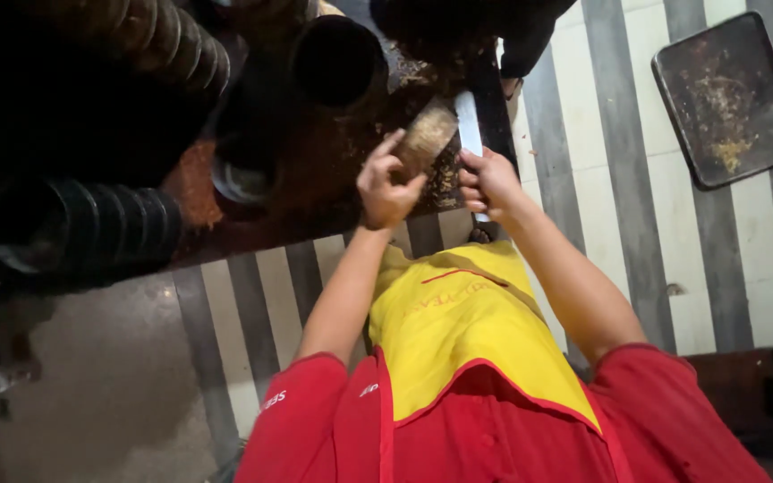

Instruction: The person scrapes the inside of metal containers with a knife, shakes out the debris, and stacks them. They then scrape the work surface with the knife and collect the scrapings into a container.

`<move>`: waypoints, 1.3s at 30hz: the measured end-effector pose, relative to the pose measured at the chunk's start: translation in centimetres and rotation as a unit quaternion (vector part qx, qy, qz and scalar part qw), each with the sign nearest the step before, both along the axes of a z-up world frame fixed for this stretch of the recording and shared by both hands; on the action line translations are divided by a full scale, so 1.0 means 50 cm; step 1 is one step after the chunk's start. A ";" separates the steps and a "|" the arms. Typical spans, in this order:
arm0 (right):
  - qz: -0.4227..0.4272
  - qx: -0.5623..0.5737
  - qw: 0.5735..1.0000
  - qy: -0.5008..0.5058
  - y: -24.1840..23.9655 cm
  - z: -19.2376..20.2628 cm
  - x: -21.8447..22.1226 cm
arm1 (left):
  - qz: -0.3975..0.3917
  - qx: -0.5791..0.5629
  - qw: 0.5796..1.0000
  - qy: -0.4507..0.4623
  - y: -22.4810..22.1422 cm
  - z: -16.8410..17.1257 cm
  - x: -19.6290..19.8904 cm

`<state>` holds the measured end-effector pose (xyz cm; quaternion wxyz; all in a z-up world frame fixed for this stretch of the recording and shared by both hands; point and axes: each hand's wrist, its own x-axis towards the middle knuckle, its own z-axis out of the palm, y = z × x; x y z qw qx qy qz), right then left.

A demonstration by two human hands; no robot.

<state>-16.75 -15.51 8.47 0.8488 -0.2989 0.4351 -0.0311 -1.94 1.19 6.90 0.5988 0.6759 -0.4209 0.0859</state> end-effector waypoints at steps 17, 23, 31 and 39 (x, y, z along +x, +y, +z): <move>0.176 0.255 0.939 -0.152 0.084 -0.039 0.003 | 0.073 -0.311 0.719 0.617 0.065 -0.225 0.128; 0.239 0.027 0.971 -0.002 0.121 -0.013 -0.007 | 0.274 -0.131 0.854 0.422 0.271 -0.217 0.262; 0.182 -0.067 0.972 0.130 0.127 0.013 -0.036 | 0.529 0.159 0.764 0.335 0.447 -0.295 0.459; 0.154 -0.086 0.974 0.140 0.143 0.006 -0.061 | 0.365 0.096 0.916 0.134 0.157 -0.134 0.363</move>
